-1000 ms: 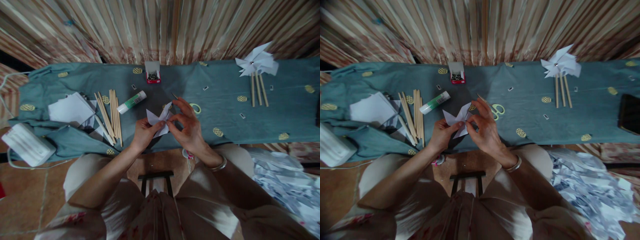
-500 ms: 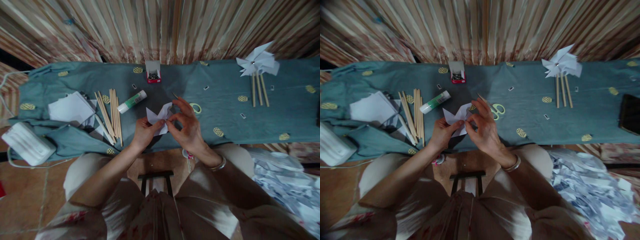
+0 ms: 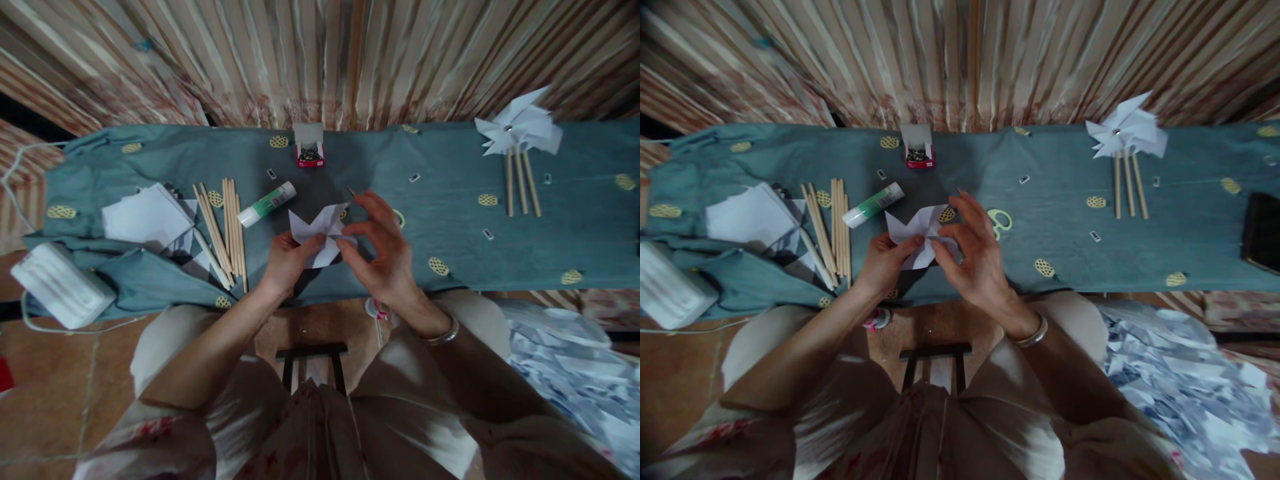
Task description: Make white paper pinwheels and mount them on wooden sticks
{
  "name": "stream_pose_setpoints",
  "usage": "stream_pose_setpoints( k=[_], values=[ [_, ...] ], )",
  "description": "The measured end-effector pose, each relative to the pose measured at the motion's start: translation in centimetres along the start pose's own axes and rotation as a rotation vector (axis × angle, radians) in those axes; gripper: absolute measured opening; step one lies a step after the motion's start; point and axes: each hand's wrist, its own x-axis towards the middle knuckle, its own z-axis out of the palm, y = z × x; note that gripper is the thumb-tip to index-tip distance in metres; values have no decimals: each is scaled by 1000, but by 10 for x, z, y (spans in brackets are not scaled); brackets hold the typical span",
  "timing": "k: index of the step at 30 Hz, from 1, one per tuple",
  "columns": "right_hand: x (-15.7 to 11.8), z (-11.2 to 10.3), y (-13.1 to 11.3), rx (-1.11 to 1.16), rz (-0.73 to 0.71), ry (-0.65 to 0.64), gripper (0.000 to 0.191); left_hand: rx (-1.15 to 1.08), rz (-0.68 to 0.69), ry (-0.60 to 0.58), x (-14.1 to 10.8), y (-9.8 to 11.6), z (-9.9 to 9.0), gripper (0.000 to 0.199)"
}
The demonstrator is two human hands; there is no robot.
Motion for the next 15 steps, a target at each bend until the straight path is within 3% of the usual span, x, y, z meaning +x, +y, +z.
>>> stream_pose_setpoints(
  k=[4,8,15],
  values=[
    [4,-7,2,131,180,27,11,-155,-113,-1,5,4,-1,24],
    [5,-5,9,432,392,14,15,-204,-160,-24,5,9,-1,20],
    [13,1,8,874,798,-196,30,-126,-153,-95,3,10,-5,29]
  ],
)
